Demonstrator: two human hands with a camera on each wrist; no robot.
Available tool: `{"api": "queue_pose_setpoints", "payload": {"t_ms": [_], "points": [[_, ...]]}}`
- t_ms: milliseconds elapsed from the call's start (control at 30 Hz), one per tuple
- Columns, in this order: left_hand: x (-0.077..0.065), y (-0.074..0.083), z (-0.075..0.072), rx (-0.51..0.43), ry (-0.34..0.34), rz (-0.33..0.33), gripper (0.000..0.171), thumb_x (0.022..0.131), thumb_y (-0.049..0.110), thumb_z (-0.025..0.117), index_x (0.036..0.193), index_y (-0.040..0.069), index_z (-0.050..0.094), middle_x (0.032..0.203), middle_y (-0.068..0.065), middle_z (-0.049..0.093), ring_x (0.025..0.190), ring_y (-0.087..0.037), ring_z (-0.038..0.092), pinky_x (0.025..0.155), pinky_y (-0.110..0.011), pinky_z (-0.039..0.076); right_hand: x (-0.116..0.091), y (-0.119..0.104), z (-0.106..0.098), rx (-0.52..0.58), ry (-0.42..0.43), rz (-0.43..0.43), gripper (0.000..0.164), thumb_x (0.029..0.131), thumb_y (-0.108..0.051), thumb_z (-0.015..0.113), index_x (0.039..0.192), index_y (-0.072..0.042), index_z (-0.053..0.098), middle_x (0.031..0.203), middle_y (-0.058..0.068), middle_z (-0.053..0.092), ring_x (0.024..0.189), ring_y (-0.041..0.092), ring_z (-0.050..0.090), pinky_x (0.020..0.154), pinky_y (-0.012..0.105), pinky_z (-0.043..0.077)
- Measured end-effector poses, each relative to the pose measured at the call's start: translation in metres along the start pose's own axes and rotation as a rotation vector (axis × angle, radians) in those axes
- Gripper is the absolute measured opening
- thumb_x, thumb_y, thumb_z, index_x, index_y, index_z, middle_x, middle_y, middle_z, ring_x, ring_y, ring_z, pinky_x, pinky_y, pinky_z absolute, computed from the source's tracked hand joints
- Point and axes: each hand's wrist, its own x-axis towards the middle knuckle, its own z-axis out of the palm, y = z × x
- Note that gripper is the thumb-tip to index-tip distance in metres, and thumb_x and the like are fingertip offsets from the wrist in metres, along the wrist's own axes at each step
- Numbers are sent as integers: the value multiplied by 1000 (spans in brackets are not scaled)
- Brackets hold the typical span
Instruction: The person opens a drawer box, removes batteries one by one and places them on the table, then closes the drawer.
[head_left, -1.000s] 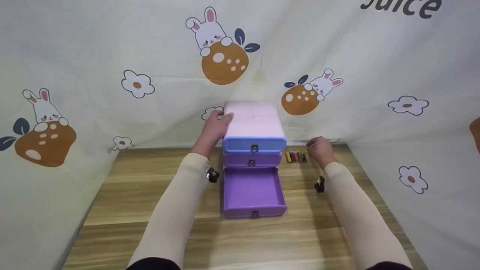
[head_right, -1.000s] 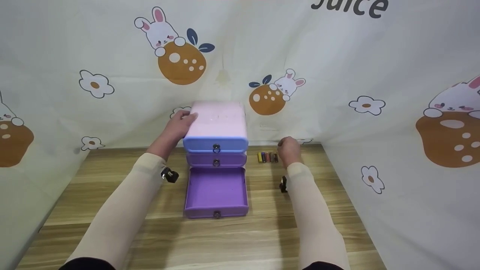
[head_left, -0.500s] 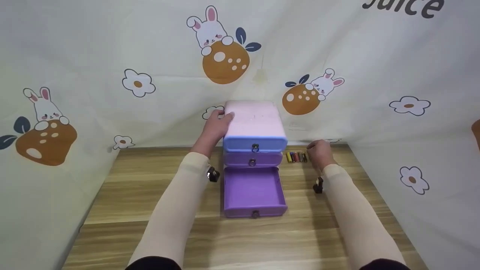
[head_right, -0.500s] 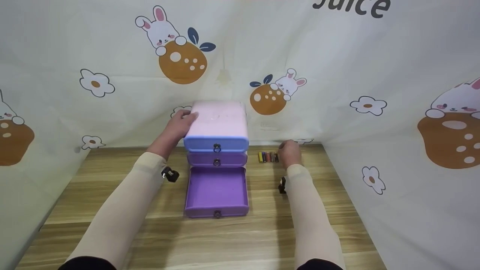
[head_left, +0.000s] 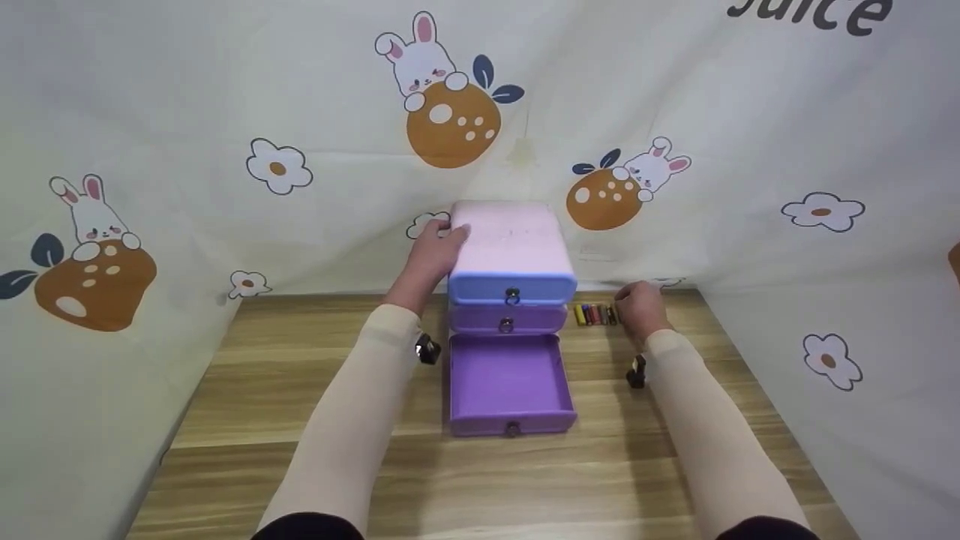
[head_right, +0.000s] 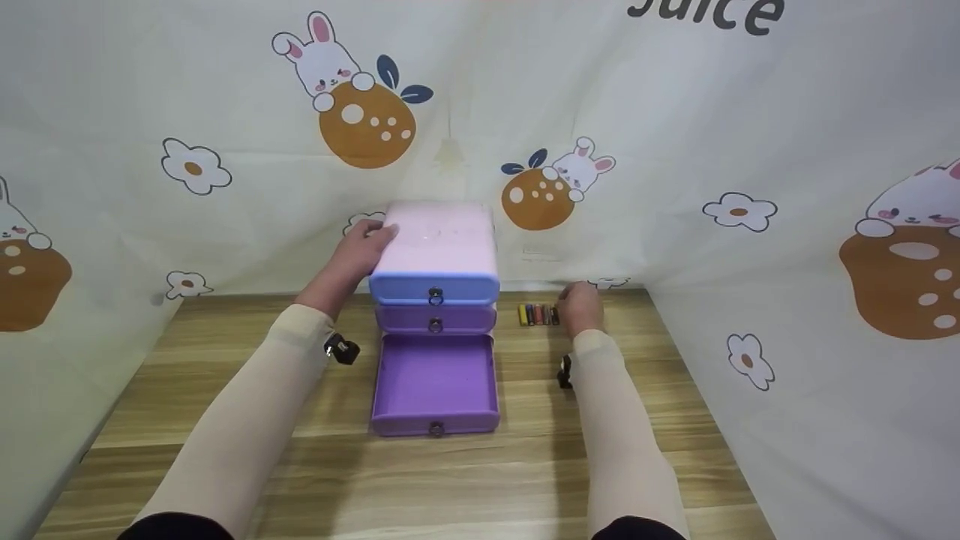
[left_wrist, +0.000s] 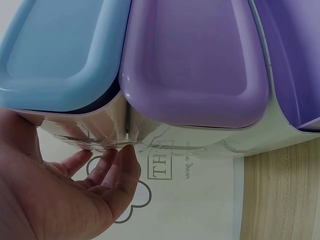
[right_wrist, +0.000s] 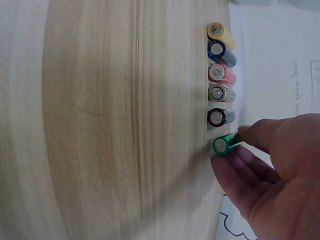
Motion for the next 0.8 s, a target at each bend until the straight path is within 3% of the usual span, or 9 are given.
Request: {"api": "queue_pose_setpoints", "payload": {"t_ms": [167,533,800], "points": [[1,-1,1,-4,-2,1,69,111,52,58,162,7,46,162,-20,51,146,-34,51,121,-49,44,1,3,3,25,19,-13,20,102,2,63,114,7,78,120,25,74,112,38,68,99,53,57],[0,-1,2,-9,-6,-23,70,111,54,58,163,8,45,159,-19,54,143,-32,55,119,-49,45,8,4,7,121,-23,115,19,105,-1,65,120,4,76,125,21,70,114,34,64,98,48,56],[-3,0,1,-14,-1,-9,69,111,54,58,161,8,46,161,-19,53,145,-33,52,120,-51,44,7,6,7,106,-17,95,19,106,-4,66,120,4,76,124,22,71,114,35,65,98,49,56]]}}
